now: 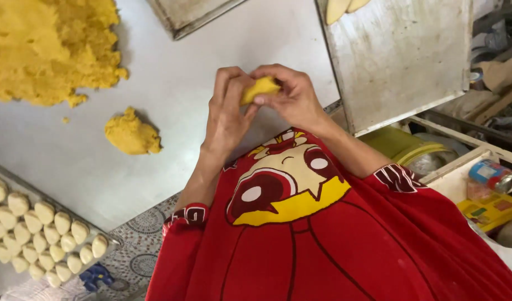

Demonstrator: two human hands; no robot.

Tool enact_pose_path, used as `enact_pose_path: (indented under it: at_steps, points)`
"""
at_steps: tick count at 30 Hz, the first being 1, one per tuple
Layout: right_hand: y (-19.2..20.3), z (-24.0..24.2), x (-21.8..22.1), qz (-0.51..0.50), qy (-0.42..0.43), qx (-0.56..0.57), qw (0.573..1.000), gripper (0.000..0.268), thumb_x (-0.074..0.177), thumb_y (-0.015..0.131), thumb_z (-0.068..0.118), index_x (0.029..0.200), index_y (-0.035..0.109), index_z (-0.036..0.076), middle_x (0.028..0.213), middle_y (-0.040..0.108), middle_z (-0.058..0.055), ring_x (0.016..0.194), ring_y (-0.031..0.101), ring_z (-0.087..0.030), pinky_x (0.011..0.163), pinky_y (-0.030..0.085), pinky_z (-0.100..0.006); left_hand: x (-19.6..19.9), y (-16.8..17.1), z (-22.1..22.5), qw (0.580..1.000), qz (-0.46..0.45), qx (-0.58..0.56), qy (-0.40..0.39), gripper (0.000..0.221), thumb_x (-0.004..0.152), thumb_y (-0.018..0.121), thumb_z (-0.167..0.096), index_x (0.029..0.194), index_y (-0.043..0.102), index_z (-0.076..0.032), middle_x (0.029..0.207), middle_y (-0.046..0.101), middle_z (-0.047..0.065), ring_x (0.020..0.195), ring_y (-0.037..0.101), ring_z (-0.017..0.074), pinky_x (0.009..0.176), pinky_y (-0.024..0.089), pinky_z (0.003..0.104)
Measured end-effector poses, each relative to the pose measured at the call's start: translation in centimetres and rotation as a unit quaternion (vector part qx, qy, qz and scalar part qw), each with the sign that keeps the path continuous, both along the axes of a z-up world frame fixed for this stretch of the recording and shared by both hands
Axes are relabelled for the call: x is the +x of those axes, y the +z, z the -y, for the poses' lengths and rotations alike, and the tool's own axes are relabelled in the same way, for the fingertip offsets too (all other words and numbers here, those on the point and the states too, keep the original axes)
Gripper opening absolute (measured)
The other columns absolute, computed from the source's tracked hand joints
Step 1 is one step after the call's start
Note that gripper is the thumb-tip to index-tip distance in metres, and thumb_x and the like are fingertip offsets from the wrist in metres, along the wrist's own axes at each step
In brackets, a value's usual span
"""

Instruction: Shaping and filling small dough portions into pastries on a metal work surface

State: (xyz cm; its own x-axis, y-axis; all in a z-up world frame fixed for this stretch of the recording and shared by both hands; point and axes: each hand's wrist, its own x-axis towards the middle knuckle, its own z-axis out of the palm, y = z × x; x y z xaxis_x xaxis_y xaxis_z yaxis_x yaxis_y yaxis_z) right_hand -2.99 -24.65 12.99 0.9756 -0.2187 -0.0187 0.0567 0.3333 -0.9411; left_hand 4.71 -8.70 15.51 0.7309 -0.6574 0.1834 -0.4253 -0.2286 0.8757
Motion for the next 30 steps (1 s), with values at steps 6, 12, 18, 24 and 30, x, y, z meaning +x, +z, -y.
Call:
enact_pose_path:
  at_steps: [6, 12, 18, 24, 30]
  points:
    - [1.8, -3.6, -0.2, -0.084, -0.003, -0.076, 0.994, 0.046, 0.075, 0.094, -0.002, 0.115, 0.072, -0.003, 0.090, 0.065, -0.011, 0.081, 0.066, -0.015, 0.070, 0.059, -0.031, -1.8, -2.5, -3.5, 0.998, 0.005, -0.056, 0.026, 0.033, 0.081, 0.086, 0.001, 0.106, 0.067, -0.006, 0.102, 0.060, 0.012, 0.090, 0.070, 0.0401, 0.076, 0.059, 0.044]
    - [-2.5, 2.3, -1.8, -0.141, -0.079, -0.140, 0.977, 0.040, 0.063, 0.095, -0.005, 0.097, 0.076, 0.004, 0.074, 0.064, -0.006, 0.065, 0.060, -0.011, 0.059, 0.051, -0.025, -1.5, -2.7, -4.4, 0.988, -0.098, -0.098, 0.073, 0.024, 0.086, 0.088, -0.016, 0.097, 0.068, -0.007, 0.091, 0.064, 0.012, 0.079, 0.066, 0.0311, 0.070, 0.053, 0.036]
    - [-4.6, 13.3, -5.1, -0.192, -0.192, 0.129, 0.954, 0.035, 0.073, 0.082, 0.003, 0.099, 0.059, 0.000, 0.090, 0.061, -0.013, 0.078, 0.070, -0.022, 0.070, 0.063, -0.033, 6.4, -2.2, -1.4, 0.983, -0.044, 0.179, -0.004, 0.029, 0.071, 0.090, -0.004, 0.095, 0.074, -0.004, 0.120, 0.066, 0.021, 0.102, 0.068, 0.0489, 0.090, 0.054, 0.058]
    - [-7.9, 13.2, -6.6, -0.244, -0.201, 0.208, 0.926, 0.030, 0.074, 0.069, -0.013, 0.085, 0.050, 0.008, 0.082, 0.056, -0.010, 0.071, 0.068, -0.023, 0.062, 0.056, -0.031, 26.0, -8.5, 9.4, 0.989, 0.085, 0.120, 0.019, 0.008, 0.091, 0.074, -0.002, 0.098, 0.072, 0.000, 0.092, 0.071, 0.025, 0.091, 0.069, 0.0470, 0.083, 0.052, 0.053]
    - [-8.3, 15.6, -7.6, -0.254, -0.197, 0.229, 0.919, 0.026, 0.076, 0.072, -0.012, 0.087, 0.053, 0.003, 0.079, 0.053, -0.014, 0.060, 0.053, -0.018, 0.050, 0.048, -0.032, 39.9, -15.7, 15.7, 0.939, 0.255, 0.204, 0.112, 0.028, 0.080, 0.078, -0.009, 0.107, 0.072, -0.011, 0.096, 0.075, 0.009, 0.083, 0.075, 0.0334, 0.067, 0.059, 0.043]
